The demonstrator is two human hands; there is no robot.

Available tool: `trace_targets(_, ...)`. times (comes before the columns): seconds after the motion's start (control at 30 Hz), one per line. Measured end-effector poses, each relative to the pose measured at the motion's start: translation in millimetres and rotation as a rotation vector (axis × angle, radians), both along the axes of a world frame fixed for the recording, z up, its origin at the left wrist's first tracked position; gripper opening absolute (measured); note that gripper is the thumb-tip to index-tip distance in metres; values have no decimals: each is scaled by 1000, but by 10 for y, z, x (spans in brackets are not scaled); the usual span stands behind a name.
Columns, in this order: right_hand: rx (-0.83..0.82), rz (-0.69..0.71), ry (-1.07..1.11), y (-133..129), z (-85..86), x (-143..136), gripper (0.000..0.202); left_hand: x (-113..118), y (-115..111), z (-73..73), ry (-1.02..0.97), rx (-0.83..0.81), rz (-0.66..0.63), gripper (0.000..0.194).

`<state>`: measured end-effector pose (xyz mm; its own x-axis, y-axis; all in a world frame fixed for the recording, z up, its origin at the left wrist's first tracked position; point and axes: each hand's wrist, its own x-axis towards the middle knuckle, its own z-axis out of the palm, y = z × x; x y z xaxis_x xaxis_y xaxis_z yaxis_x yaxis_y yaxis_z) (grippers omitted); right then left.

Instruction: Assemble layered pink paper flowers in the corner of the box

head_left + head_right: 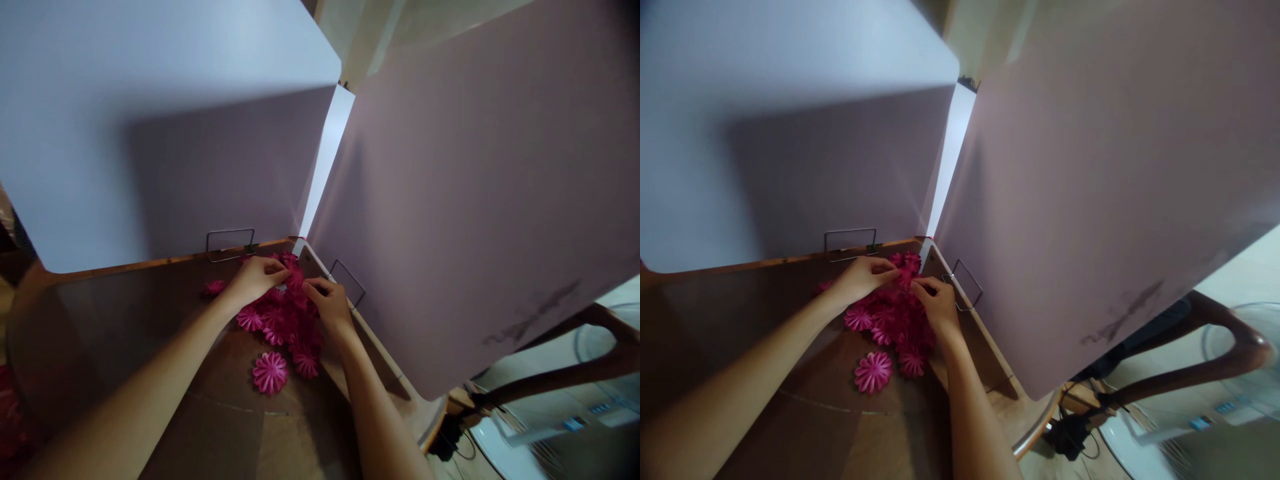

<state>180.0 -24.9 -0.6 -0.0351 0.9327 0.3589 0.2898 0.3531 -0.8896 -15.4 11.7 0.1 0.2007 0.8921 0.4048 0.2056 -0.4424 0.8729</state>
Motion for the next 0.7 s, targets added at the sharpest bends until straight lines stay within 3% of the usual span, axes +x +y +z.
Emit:
trace_targets(0.17, -22, -8, 18, 7, -1, 0, 29, -3, -2, 42, -43, 69, 36, 29)
trace_targets(0.4, -32, -26, 64, -2, 4, 1, 30, 24, -127, 135, 14, 228, 56, 20)
trace_targets(0.7, -17, -37, 87, -25, 12, -17, 26, 44, -213, 171, 89, 251, 42, 20)
